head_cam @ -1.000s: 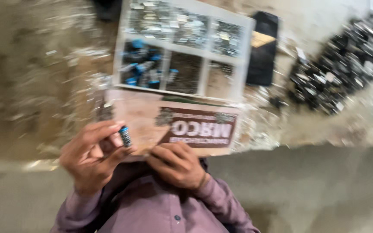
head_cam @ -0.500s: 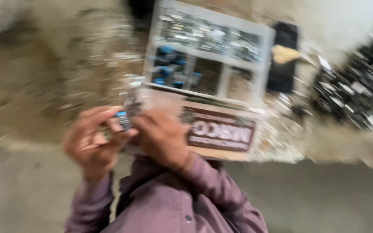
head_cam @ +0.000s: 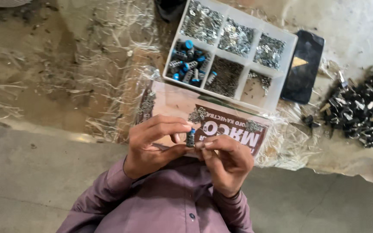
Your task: The person picks small metal fitting parts from a compartment organizer box and assembles them together by hand, pressing components onto each other, then places the finished assemblies into a basket beside the table, repeating the cycle continuously.
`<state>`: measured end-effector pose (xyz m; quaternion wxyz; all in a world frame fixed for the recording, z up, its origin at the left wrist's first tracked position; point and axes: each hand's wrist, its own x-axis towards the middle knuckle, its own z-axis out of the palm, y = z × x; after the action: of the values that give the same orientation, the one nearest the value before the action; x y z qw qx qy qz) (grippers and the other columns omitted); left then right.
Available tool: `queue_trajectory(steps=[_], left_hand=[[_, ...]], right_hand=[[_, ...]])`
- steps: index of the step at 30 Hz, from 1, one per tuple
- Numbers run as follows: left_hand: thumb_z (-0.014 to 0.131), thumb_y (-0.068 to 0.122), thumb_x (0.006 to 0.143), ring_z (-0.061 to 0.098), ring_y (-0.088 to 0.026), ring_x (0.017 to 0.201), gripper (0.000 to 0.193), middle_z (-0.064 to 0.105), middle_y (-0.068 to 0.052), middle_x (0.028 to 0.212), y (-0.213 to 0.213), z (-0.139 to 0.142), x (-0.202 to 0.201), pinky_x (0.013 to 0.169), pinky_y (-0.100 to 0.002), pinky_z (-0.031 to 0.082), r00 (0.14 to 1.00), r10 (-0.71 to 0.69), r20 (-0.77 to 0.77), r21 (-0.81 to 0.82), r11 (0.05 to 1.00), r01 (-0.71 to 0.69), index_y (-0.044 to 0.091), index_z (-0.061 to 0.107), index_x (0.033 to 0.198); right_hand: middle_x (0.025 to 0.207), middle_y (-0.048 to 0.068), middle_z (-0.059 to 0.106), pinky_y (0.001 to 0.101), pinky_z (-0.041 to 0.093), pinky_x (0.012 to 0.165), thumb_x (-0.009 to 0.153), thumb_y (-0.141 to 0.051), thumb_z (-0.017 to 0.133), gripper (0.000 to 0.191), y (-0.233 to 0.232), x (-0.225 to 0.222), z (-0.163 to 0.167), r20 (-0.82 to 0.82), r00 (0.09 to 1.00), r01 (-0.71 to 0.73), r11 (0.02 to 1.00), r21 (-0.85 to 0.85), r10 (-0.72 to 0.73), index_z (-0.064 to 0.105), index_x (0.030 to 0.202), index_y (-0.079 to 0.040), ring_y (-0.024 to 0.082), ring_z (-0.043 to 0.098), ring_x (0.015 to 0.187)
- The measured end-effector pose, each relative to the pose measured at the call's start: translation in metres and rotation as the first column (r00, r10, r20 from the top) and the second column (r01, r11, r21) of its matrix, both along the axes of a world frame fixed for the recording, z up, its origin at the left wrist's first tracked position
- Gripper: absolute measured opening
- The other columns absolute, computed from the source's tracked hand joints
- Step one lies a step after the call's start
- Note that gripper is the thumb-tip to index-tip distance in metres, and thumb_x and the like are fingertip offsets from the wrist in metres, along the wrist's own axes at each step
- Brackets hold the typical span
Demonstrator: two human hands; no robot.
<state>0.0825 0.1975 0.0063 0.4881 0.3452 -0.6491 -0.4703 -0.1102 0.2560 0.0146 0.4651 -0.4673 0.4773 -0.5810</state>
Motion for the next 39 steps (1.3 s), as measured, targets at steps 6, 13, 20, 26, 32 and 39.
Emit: queue_trajectory(steps=[6, 13, 20, 26, 32, 39], left_hand=[[0.088, 0.006, 0.081, 0.072, -0.016, 0.091, 0.040, 0.072, -0.008, 0.121, -0.002, -0.001, -0.016, 0.076, -0.026, 0.061, 0.996, -0.048, 0.072, -0.082, 0.995, 0.054, 0.009, 0.071, 0.118], [0.090, 0.010, 0.077, 0.072, -0.021, 0.092, 0.043, 0.073, -0.008, 0.115, -0.004, 0.000, -0.029, 0.078, -0.032, 0.059, 0.978, -0.015, 0.208, -0.171, 0.984, 0.052, 0.009, 0.072, 0.116], [0.090, 0.011, 0.078, 0.074, -0.025, 0.097, 0.040, 0.073, -0.009, 0.112, -0.006, -0.001, -0.047, 0.082, -0.034, 0.059, 0.973, -0.038, 0.228, -0.212, 0.973, 0.088, 0.009, 0.071, 0.114], [0.091, 0.011, 0.078, 0.074, -0.024, 0.096, 0.040, 0.074, -0.007, 0.112, -0.005, -0.004, -0.056, 0.081, -0.034, 0.059, 0.975, -0.108, 0.193, -0.206, 0.967, 0.148, 0.009, 0.072, 0.114], [0.094, 0.016, 0.076, 0.073, -0.020, 0.089, 0.042, 0.074, -0.006, 0.111, -0.004, -0.008, -0.058, 0.075, -0.030, 0.060, 0.982, -0.146, 0.124, -0.116, 0.980, 0.160, 0.010, 0.071, 0.111], [0.093, 0.015, 0.076, 0.073, -0.018, 0.085, 0.042, 0.074, -0.008, 0.111, -0.008, -0.014, -0.063, 0.071, -0.028, 0.060, 0.981, -0.149, 0.125, -0.070, 0.985, 0.158, 0.009, 0.071, 0.111]], right_hand=[[0.108, 0.016, 0.067, 0.0278, 0.052, 0.085, 0.089, 0.012, 0.069, 0.016, 0.001, -0.005, 0.000, -0.188, 0.979, 0.060, 0.994, -0.094, -0.077, 0.067, 0.103, 0.003, 0.017, 0.064, 0.097], [0.102, 0.012, 0.068, 0.0288, 0.055, 0.084, 0.084, 0.011, 0.074, 0.020, -0.001, -0.022, 0.004, -0.275, 0.961, 0.033, 0.999, -0.031, -0.040, 0.070, 0.102, 0.002, 0.019, 0.067, 0.094], [0.098, 0.012, 0.072, 0.0283, 0.055, 0.080, 0.081, 0.009, 0.078, 0.020, 0.005, -0.046, -0.006, -0.170, 0.985, 0.002, 0.997, 0.080, 0.011, 0.073, 0.098, 0.001, 0.017, 0.070, 0.089], [0.098, 0.011, 0.071, 0.0279, 0.053, 0.080, 0.084, 0.006, 0.079, 0.020, 0.021, -0.057, -0.016, -0.047, 0.998, 0.035, 0.987, 0.155, -0.028, 0.071, 0.101, 0.003, 0.016, 0.067, 0.090], [0.096, 0.009, 0.072, 0.0279, 0.055, 0.073, 0.085, -0.008, 0.082, 0.023, 0.040, -0.069, -0.024, -0.497, 0.844, 0.295, 0.949, 0.112, -0.203, 0.074, 0.105, -0.002, 0.016, 0.068, 0.081], [0.108, 0.008, 0.058, 0.0383, 0.054, 0.083, 0.082, -0.038, 0.087, 0.061, 0.045, -0.068, -0.037, -0.935, 0.297, 0.298, 0.949, -0.103, -0.195, 0.069, 0.131, -0.006, 0.025, 0.061, 0.098]])
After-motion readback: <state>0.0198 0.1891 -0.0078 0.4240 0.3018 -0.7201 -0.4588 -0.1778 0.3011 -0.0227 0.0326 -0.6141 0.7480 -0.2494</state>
